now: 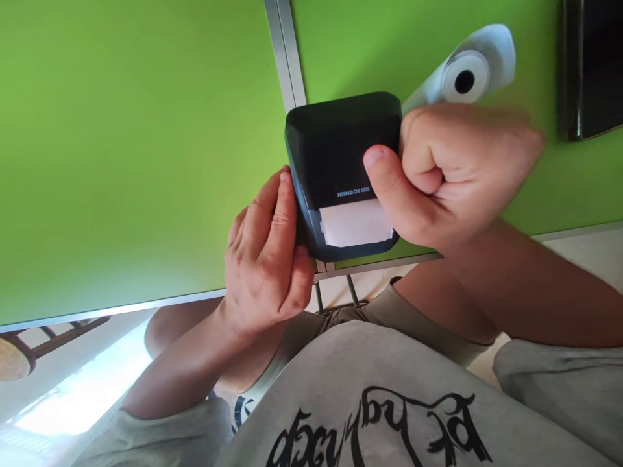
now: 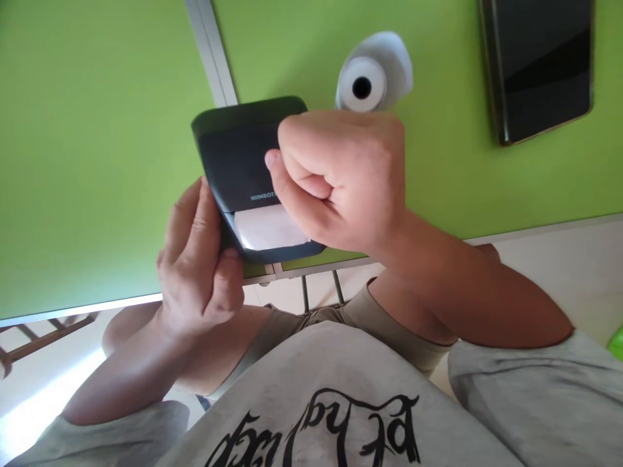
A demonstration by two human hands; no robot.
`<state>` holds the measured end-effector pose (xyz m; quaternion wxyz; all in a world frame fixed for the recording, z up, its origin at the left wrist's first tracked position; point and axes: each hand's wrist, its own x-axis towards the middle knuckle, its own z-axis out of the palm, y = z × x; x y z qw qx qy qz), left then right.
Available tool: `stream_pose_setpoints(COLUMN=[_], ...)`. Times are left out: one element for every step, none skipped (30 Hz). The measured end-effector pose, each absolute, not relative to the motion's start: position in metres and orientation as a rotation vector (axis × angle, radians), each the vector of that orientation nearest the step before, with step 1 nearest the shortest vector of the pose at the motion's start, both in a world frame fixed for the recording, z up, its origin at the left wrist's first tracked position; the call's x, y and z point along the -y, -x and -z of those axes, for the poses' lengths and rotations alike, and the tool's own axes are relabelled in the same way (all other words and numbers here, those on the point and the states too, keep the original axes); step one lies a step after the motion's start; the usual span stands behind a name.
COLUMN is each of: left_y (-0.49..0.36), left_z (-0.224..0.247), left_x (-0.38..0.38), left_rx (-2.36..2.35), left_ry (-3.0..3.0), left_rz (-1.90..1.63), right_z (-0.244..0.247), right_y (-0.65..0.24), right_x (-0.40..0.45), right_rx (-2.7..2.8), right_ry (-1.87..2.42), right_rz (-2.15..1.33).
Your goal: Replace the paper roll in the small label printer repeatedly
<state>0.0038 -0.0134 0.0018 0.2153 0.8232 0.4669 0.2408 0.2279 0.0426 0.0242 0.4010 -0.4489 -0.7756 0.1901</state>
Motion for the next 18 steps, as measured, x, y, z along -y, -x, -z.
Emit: stream_pose_setpoints(left_y=[-0.003, -0.003, -0.002, -0.003, -0.003, -0.004, -0.004, -0.005, -0.005, -0.005, -0.005, -0.005, -0.005, -0.004, -0.004, -0.004, -0.003, -0.003], left_z=[-0.001, -0.001, 0.0, 0.001, 0.002, 0.003, 0.004, 0.006, 0.007, 0.008, 0.008, 0.009, 0.008, 0.008, 0.007, 0.007, 0.007, 0.007], left_x=[0.015, 0.015, 0.016, 0.016, 0.016, 0.016, 0.016, 0.016, 0.016, 0.015, 0.014, 0.014, 0.013, 0.012, 0.011, 0.01, 0.009, 0.008], left_rx=[-1.286, -1.283, -1.283, -1.289, -1.307, -1.329, -1.348, -1.361, -1.372, -1.376, -1.372, -1.367, -1.365, -1.363, -1.36, -1.353, -1.345, -1.337], left_ry=[-2.294, -2.303, -2.31, -2.317, -2.322, -2.326, -2.333, -2.34, -2.342, -2.341, -2.337, -2.328, -2.317, -2.312, -2.315, -2.327, -2.342, -2.356], left_rz=[-0.66, -0.647, -0.63, -0.616, -0.607, -0.603, -0.609, -0.623, -0.638, -0.65, -0.658, -0.657, -0.659, -0.658, -0.662, -0.672, -0.686, -0.702], right_z=[-0.024, -0.024, -0.024, -0.024, -0.024, -0.023, -0.023, -0.022, -0.021, -0.02, -0.018, -0.016, -0.014, -0.011, -0.009, -0.006, -0.005, -0.003], right_y=[-0.228, -0.228, -0.228, -0.228, -0.227, -0.227, -0.227, -0.227, -0.227, -0.227, -0.228, -0.228, -0.229, -0.23, -0.23, -0.231, -0.231, -0.231], right_x=[-0.043, -0.043, -0.044, -0.044, -0.044, -0.044, -0.043, -0.043, -0.043, -0.043, -0.044, -0.044, -0.045, -0.046, -0.046, -0.047, -0.048, -0.049], right_rx=[1.96, 1.964, 1.962, 1.961, 1.958, 1.946, 1.931, 1.912, 1.884, 1.857, 1.826, 1.796, 1.768, 1.747, 1.733, 1.724, 1.718, 1.718], right_ry=[1.136, 1.137, 1.138, 1.135, 1.128, 1.126, 1.117, 1.121, 1.119, 1.1, 1.075, 1.04, 0.995, 0.954, 0.918, 0.895, 0.873, 0.86], right_rz=[-0.477, -0.473, -0.47, -0.468, -0.47, -0.478, -0.488, -0.521, -0.566, -0.617, -0.669, -0.716, -0.749, -0.762, -0.757, -0.754, -0.745, -0.737])
